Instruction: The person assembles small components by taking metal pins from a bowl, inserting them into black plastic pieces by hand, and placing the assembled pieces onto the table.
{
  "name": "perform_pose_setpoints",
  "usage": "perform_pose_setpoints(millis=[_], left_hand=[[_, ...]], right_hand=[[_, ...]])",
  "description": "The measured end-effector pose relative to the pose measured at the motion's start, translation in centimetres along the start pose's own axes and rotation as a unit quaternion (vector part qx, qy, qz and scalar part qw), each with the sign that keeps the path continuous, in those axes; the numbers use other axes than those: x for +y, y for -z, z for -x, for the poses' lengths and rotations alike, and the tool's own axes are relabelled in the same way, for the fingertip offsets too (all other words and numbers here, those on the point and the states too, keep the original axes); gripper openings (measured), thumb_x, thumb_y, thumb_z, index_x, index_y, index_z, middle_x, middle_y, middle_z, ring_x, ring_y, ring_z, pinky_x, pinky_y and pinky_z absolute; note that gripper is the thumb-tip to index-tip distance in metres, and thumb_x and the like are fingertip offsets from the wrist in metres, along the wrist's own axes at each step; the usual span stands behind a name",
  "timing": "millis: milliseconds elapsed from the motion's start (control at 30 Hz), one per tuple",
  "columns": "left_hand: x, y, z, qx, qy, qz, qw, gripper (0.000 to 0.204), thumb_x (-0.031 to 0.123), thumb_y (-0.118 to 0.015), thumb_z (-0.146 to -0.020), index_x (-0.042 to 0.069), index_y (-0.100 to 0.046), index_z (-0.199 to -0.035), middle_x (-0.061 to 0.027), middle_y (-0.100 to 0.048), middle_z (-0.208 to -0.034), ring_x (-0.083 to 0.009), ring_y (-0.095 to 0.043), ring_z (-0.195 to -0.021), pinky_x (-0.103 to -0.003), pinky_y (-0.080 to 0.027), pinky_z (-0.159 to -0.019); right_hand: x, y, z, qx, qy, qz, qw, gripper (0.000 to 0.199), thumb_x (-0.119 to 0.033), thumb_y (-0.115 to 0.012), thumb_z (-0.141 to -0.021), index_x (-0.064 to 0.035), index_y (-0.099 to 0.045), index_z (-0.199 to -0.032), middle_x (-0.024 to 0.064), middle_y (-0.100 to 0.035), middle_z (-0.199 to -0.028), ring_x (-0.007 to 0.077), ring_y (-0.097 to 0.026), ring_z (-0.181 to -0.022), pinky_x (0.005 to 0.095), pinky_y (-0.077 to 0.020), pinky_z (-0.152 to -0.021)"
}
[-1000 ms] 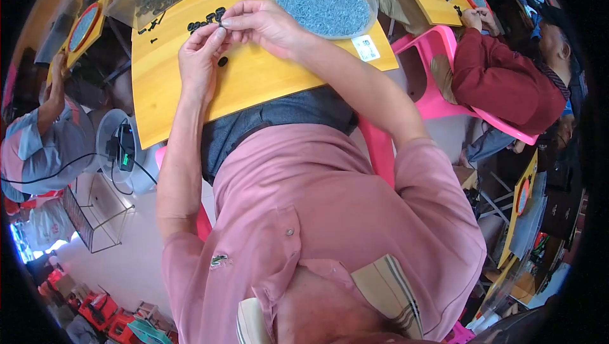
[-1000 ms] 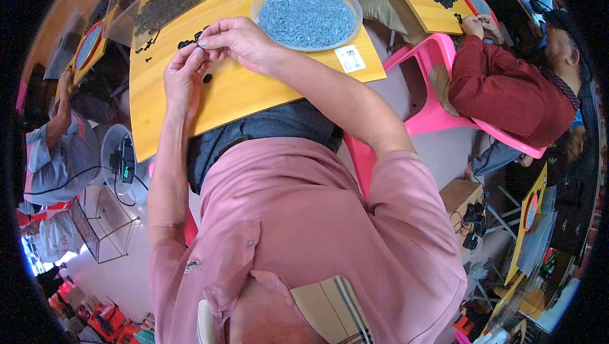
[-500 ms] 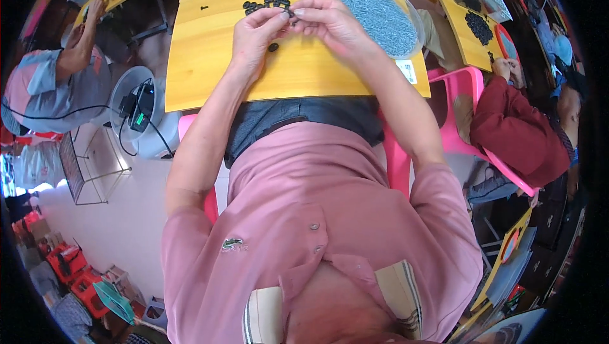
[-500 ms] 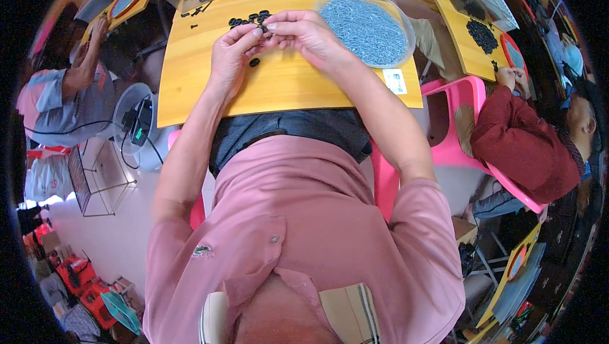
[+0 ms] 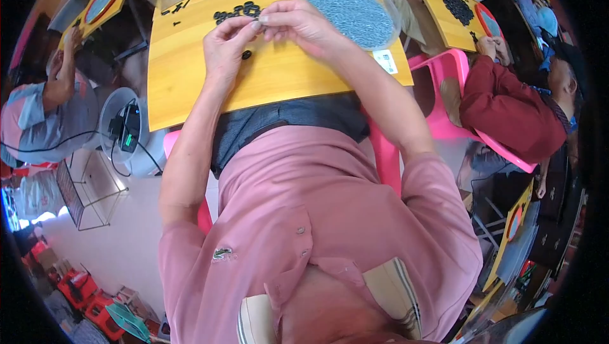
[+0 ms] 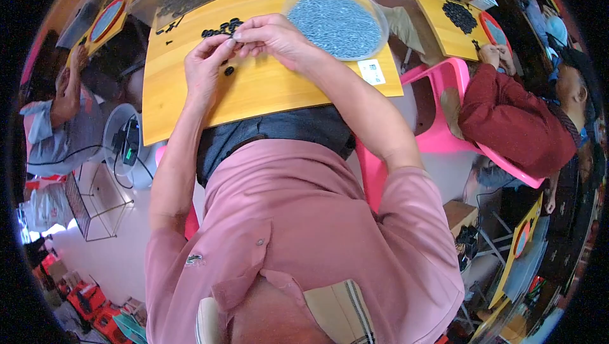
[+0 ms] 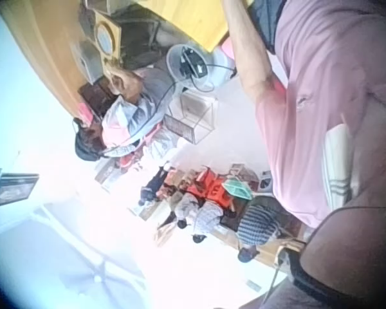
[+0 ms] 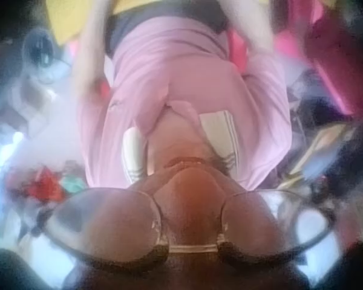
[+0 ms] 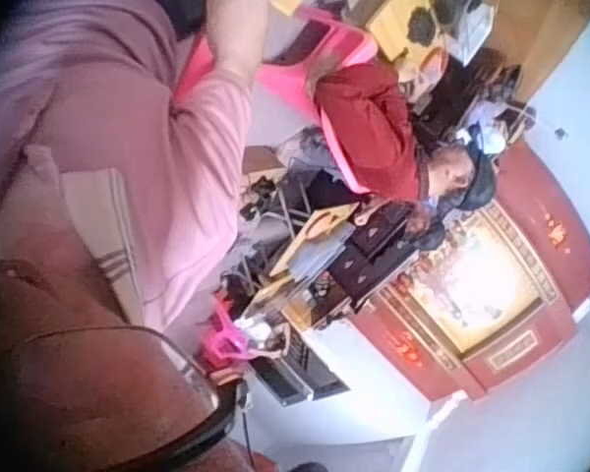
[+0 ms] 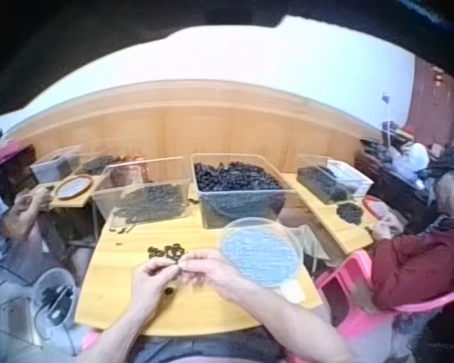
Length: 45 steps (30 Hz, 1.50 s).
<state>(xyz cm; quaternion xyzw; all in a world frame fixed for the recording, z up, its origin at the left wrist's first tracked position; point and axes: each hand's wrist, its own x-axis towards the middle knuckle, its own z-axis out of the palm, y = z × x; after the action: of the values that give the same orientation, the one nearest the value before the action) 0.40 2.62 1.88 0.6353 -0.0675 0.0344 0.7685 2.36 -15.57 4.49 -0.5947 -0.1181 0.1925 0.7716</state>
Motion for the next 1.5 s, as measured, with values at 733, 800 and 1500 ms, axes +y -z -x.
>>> perform_pose_setpoints(millis=[733,800,1500], left_hand=[[-0.2,1.0,-0.8,0.013,0.076,0.097,0.992,0.022,-0.002,-0.062,-0.09,-0.005,-0.061,-0.112,-0.0119,-0.066,-0.1,-0.0213,-0.068,-0.093,-0.027,-0.056,-0.084],[-0.2,0.9,-1.0,0.013,0.08,0.098,0.992,0.022,-0.002,-0.062,-0.09,-0.005,-0.061,-0.111,-0.0113,-0.065,-0.1,-0.0213,-0.068,-0.093,-0.028,-0.056,-0.085],[-0.7,1.0,-0.8,0.013,0.083,0.105,0.991,0.021,-0.002,-0.065,-0.089,-0.003,-0.064,-0.109,-0.0112,-0.069,-0.096,-0.0177,-0.07,-0.088,-0.024,-0.055,-0.079]], right_hand=[[-5.3,9.7,2.8,0.095,-0.055,0.697,0.708,0.011,-0.009,-0.074,-0.07,-0.0042,-0.069,-0.079,0.0057,-0.067,-0.072,0.0148,-0.063,-0.071,0.0323,-0.0486,-0.066],[-5.2,10.1,2.7,0.086,-0.054,0.686,0.72,0.011,-0.01,-0.074,-0.07,-0.0049,-0.069,-0.079,0.006,-0.067,-0.072,0.0153,-0.063,-0.071,0.0326,-0.0486,-0.066],[-5.0,9.7,2.6,0.09,-0.048,0.66,0.745,0.013,-0.015,-0.072,-0.072,-0.0034,-0.069,-0.079,0.0051,-0.065,-0.07,0.0146,-0.061,-0.068,0.0316,-0.0479,-0.066]])
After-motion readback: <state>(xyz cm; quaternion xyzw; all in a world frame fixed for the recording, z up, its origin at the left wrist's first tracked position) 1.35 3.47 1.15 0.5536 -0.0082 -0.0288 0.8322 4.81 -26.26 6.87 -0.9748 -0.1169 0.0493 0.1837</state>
